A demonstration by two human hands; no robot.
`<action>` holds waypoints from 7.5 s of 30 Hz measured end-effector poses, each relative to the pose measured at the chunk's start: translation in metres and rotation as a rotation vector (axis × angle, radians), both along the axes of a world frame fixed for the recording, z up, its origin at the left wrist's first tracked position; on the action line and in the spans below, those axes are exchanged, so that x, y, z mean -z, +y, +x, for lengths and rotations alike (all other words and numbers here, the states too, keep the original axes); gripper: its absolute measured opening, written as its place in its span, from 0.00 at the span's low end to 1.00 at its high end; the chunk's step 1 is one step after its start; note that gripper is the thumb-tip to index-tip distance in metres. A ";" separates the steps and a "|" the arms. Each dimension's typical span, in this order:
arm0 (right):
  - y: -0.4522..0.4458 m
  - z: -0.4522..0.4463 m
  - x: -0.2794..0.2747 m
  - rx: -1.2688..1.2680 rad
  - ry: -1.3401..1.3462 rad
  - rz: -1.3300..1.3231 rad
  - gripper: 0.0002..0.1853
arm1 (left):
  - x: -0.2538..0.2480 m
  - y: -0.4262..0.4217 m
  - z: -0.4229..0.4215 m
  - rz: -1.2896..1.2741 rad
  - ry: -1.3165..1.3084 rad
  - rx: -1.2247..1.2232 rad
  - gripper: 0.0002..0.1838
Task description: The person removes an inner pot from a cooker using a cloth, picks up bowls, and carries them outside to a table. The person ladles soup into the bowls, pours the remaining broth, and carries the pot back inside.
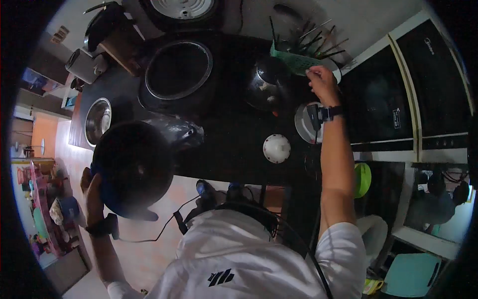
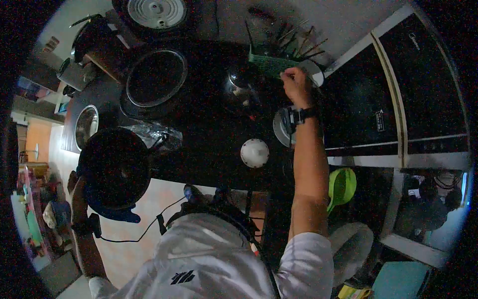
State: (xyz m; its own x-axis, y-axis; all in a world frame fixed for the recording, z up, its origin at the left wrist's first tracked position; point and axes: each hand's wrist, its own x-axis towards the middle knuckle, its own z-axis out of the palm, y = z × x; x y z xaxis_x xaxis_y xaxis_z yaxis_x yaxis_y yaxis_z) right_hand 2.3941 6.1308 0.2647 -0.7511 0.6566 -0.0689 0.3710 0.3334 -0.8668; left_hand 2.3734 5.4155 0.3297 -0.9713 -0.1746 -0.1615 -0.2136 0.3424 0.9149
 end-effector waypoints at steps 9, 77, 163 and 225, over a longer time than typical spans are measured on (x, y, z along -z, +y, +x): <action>0.117 -0.095 0.136 0.072 0.132 0.399 0.21 | -0.007 0.018 0.005 -0.078 -0.010 -0.081 0.32; 0.069 0.176 0.104 0.498 -0.170 -0.654 0.30 | -0.009 0.004 -0.007 0.105 -0.130 0.029 0.36; -1.036 -0.748 0.250 -1.117 -0.808 -0.350 0.11 | 0.191 -0.792 -0.317 -0.073 -0.107 -1.205 0.07; -2.173 -2.138 0.284 -1.050 -0.705 -0.291 0.13 | 0.205 -1.885 -1.882 -0.003 0.184 -0.694 0.14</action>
State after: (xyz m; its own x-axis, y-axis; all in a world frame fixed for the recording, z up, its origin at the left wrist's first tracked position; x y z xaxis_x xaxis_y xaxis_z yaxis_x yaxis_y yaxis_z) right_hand 0.2563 3.9574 -0.0196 -0.6380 -0.3263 -0.6975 0.4516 0.5752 -0.6821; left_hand 0.4918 3.5306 0.1247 -0.6474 -0.7621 -0.0046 -0.2258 0.1860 0.9562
